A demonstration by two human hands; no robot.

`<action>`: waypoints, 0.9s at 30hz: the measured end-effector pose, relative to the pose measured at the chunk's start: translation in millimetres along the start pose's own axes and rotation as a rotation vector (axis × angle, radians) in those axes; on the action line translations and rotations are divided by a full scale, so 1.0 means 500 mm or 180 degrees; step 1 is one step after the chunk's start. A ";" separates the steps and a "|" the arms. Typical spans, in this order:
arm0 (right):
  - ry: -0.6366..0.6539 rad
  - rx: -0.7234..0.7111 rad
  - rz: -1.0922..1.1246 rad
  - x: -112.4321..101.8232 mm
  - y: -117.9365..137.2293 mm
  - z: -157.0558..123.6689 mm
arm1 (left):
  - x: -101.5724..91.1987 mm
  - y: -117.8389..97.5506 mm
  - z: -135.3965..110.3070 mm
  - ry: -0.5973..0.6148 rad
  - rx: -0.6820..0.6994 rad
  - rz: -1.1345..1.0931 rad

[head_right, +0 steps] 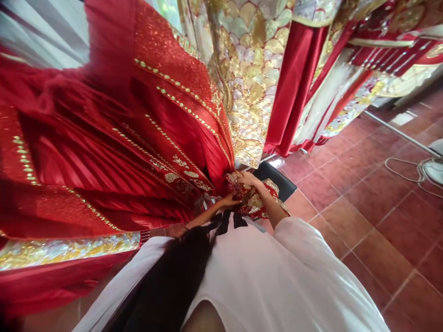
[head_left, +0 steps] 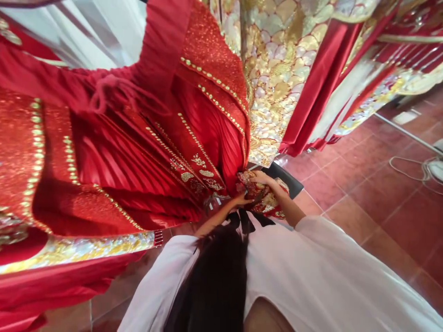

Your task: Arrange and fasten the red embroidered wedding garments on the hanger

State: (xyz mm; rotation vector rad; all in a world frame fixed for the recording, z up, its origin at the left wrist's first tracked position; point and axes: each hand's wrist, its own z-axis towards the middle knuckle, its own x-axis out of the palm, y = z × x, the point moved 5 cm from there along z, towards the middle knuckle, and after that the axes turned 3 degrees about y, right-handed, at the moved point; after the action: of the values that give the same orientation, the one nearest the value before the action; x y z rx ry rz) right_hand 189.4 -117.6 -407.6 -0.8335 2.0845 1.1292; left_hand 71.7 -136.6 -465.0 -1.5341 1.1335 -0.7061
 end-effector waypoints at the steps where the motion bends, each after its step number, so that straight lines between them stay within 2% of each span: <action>1: 0.0003 0.0088 -0.0089 0.003 0.000 0.000 | 0.004 0.009 0.008 -0.0036 -0.0005 -0.0080; 5: -0.0075 0.0363 -0.0400 0.004 0.003 -0.019 | 0.012 0.021 0.039 -0.0250 0.0027 -0.0426; 8: -0.0274 0.0540 -0.0494 -0.011 0.010 -0.067 | 0.002 0.009 0.050 -0.0403 0.0046 -0.0661; 12: -0.0466 0.0516 -0.0489 -0.035 0.051 -0.150 | -0.015 -0.030 0.036 -0.0412 0.0026 -0.0937; 15: -0.0490 0.0256 -0.0380 -0.055 0.099 -0.203 | -0.029 -0.078 0.000 -0.0478 0.0080 -0.1086; 19: -0.0383 -0.0729 -0.0070 -0.108 0.162 -0.252 | -0.079 -0.159 -0.095 -0.0927 0.0237 -0.1216; 22: -0.0878 -0.1684 -0.0036 -0.189 0.210 -0.283 | -0.135 -0.238 -0.187 -0.1139 0.0373 -0.1199; 23: -0.1014 -0.2110 -0.0067 -0.215 0.233 -0.291 | -0.151 -0.270 -0.216 -0.1122 0.0434 -0.1094; 24: -0.0977 -0.2616 -0.0118 -0.235 0.261 -0.297 | -0.164 -0.307 -0.244 -0.1082 0.0570 -0.0778; 25: -0.0726 -0.3180 -0.0183 -0.246 0.294 -0.302 | -0.175 -0.344 -0.271 -0.1055 0.0735 -0.0502; 27: 0.0185 -0.4231 -0.0266 -0.253 0.364 -0.306 | -0.188 -0.411 -0.320 -0.1089 0.1061 -0.0168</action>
State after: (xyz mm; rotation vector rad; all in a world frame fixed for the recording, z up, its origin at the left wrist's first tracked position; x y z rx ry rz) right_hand 94.3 -141.7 -156.8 -1.4689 1.0781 2.4506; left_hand -42.8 -114.0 -213.8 -1.3392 0.6841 -0.6040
